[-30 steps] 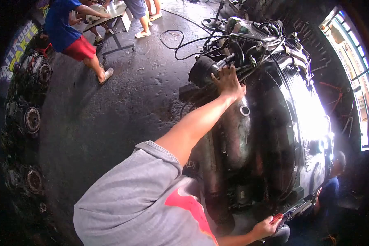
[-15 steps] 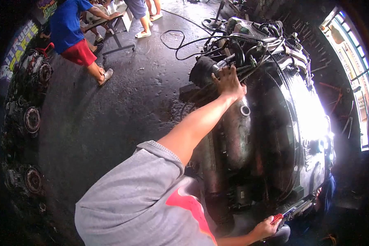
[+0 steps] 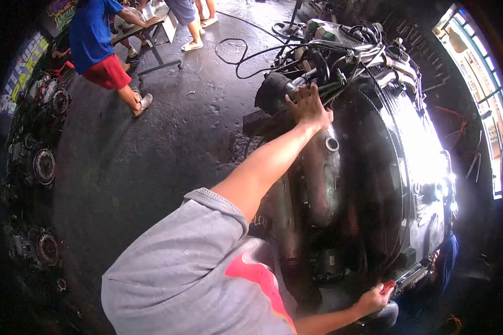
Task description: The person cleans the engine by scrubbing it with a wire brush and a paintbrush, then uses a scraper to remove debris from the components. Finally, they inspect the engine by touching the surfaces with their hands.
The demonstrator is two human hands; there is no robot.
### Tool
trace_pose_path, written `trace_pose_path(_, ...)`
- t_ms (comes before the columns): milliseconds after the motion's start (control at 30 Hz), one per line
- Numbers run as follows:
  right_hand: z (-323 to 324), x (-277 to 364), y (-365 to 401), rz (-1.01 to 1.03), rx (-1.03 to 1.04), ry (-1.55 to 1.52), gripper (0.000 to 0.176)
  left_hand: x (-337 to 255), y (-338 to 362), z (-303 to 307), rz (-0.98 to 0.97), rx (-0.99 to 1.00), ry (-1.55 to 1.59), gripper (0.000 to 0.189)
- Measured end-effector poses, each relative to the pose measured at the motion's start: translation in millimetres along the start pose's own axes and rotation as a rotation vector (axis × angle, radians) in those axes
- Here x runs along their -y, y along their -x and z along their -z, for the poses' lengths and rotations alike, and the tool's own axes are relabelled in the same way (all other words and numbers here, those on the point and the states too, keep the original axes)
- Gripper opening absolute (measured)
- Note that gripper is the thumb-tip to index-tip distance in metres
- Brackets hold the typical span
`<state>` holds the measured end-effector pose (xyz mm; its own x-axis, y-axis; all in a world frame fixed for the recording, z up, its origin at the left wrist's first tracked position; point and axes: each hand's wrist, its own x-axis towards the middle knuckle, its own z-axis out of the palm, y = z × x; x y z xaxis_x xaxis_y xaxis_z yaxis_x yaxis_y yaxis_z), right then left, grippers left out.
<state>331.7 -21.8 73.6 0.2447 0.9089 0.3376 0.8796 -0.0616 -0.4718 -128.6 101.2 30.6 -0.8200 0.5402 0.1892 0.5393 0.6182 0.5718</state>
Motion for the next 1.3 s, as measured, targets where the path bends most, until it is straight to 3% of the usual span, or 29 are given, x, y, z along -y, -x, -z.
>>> trace_pose_path(33, 5.8, 7.2, 1.7, -0.002, -0.002, -0.002, 0.039, -0.7, -1.2, 0.7, 0.0, -0.013, 0.001, 0.081)
trace_pose_path(100, 20.8, 35.7, 8.6, -0.189, 0.101, 0.053, 0.039, -0.6, -1.1, 0.1, 0.0, -0.026, -0.005, 0.081)
trace_pose_path(233, 6.2, 27.8, 33.6, -0.084, -0.035, -0.153, 0.041, -3.4, -0.7, 5.3, 0.016, 0.024, -0.027, 0.078)
trace_pose_path(300, 9.0, 38.1, 22.8, -0.109, -0.015, -0.103, 0.042, -1.9, 0.3, 3.5, -0.005, -0.033, -0.016, 0.076)
trace_pose_path(367, 6.2, 24.7, -2.2, 0.031, 0.043, 0.101, 0.04, -0.9, 0.2, 4.7, -0.003, -0.023, -0.021, 0.076)
trace_pose_path(533, 18.2, 37.7, 25.4, -0.009, 0.093, 0.055, 0.035, -0.8, -1.7, 3.6, -0.003, -0.011, 0.012, 0.076)
trace_pose_path(600, 9.1, 37.5, 48.6, -0.006, -0.066, 0.0, 0.039, -3.0, -1.6, 6.9, 0.002, -0.004, 0.022, 0.076)
trace_pose_path(767, 9.7, 30.4, 20.5, 0.016, -0.106, 0.061, 0.038, -0.8, -0.1, 5.7, -0.005, 0.007, 0.013, 0.075)
trace_pose_path(833, 14.8, 32.4, 2.1, -0.182, 0.145, 0.062, 0.041, -0.8, -0.2, 5.9, -0.008, 0.01, 0.015, 0.074)
trace_pose_path(1067, 2.4, 37.7, 23.0, -0.067, -0.062, 0.08, 0.039, -2.8, -1.1, 10.0, -0.005, 0.018, -0.005, 0.073)
trace_pose_path(1300, 7.8, 30.5, 17.0, -0.105, 0.039, 0.003, 0.045, -1.2, -1.4, 3.1, -0.013, -0.038, -0.02, 0.074)
